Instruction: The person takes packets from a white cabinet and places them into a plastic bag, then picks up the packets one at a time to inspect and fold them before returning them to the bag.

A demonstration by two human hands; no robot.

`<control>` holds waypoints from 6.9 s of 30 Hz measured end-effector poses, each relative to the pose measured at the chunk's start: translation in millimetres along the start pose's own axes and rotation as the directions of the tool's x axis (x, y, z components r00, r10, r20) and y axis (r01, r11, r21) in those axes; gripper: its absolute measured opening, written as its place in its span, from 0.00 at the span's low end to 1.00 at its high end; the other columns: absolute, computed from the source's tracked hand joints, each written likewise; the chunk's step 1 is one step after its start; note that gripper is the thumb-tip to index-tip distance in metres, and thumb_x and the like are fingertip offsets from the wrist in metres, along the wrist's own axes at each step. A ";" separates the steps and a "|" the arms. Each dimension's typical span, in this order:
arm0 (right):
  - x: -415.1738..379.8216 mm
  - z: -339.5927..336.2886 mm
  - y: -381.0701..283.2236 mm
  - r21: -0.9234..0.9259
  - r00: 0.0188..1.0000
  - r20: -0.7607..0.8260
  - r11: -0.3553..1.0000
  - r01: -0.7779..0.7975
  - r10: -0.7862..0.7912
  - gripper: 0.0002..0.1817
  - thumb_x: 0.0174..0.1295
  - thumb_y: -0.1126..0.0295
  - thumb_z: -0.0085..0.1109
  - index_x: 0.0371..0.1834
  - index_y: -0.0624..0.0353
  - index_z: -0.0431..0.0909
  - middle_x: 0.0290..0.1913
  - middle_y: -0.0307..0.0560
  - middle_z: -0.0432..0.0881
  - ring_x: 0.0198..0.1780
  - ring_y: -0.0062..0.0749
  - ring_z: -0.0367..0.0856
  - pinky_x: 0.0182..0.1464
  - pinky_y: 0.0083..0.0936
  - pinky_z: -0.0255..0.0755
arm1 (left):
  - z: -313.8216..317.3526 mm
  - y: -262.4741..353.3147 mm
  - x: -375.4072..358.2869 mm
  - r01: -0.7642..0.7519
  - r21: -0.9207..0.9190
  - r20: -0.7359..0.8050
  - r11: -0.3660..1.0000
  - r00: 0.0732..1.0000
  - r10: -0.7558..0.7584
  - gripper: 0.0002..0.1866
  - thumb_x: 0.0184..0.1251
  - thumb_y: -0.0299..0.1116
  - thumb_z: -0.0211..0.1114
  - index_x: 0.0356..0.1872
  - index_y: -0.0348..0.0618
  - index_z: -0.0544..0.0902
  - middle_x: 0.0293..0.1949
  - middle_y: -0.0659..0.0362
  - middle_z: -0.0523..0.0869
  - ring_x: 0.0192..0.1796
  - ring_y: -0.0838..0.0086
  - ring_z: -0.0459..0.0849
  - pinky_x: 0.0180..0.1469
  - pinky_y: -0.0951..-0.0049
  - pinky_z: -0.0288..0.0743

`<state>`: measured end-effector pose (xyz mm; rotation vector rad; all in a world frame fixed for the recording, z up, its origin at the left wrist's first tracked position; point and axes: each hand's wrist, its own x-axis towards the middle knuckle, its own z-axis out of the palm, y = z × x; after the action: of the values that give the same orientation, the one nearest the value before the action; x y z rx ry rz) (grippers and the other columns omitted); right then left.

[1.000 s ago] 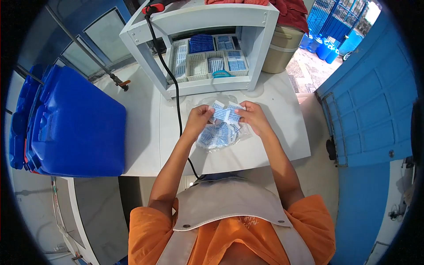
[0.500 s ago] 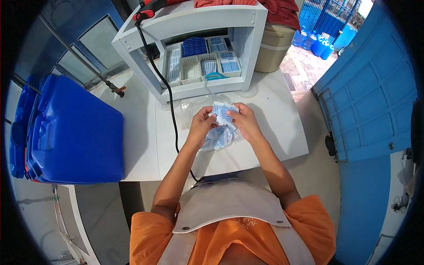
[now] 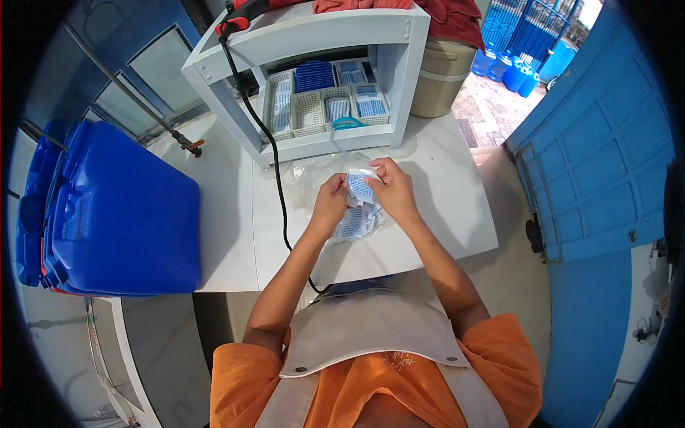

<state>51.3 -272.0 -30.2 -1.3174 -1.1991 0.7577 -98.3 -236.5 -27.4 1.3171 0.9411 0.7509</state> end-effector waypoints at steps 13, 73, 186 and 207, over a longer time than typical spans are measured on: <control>-7.0 6.1 12.6 0.016 0.989 -0.146 0.999 0.034 -0.031 0.08 0.54 0.75 0.61 0.34 0.62 0.73 0.26 0.43 0.79 0.25 0.21 0.74 0.27 0.19 0.67 | -5.9 14.4 -2.2 0.098 -0.030 0.114 0.995 0.989 -0.094 0.14 0.70 0.24 0.45 0.53 0.33 0.67 0.46 0.54 0.77 0.44 0.71 0.80 0.45 0.70 0.79; 31.5 -12.0 -54.9 -0.602 0.716 0.266 0.469 0.647 -0.646 0.26 0.57 0.75 0.57 0.60 0.57 0.65 0.50 0.52 0.70 0.49 0.43 0.73 0.46 0.30 0.71 | 8.0 38.3 15.0 -0.017 -0.206 0.101 0.978 0.994 0.039 0.14 0.65 0.22 0.45 0.50 0.36 0.68 0.44 0.53 0.75 0.42 0.70 0.80 0.45 0.69 0.79; 13.7 -10.5 27.3 -0.002 0.970 0.209 0.992 -0.129 0.126 0.07 0.55 0.75 0.61 0.36 0.66 0.78 0.28 0.42 0.82 0.29 0.19 0.77 0.32 0.19 0.71 | -25.5 -2.6 30.0 -0.109 0.293 0.129 0.950 0.989 0.073 0.10 0.61 0.21 0.57 0.44 0.34 0.76 0.35 0.60 0.82 0.35 0.80 0.78 0.39 0.80 0.71; 25.0 -25.0 13.5 -0.116 0.990 0.132 0.992 -0.041 0.057 0.08 0.55 0.73 0.62 0.32 0.64 0.74 0.24 0.40 0.78 0.27 0.17 0.73 0.30 0.18 0.68 | -31.7 -2.0 23.5 0.101 -0.329 -0.037 0.939 0.992 -0.120 0.08 0.63 0.20 0.53 0.42 0.37 0.76 0.37 0.57 0.82 0.35 0.75 0.82 0.41 0.77 0.77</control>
<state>84.4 -254.0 -34.1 -1.4115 -1.3378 0.8351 -116.1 -201.6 -32.7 0.9495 0.8842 0.8211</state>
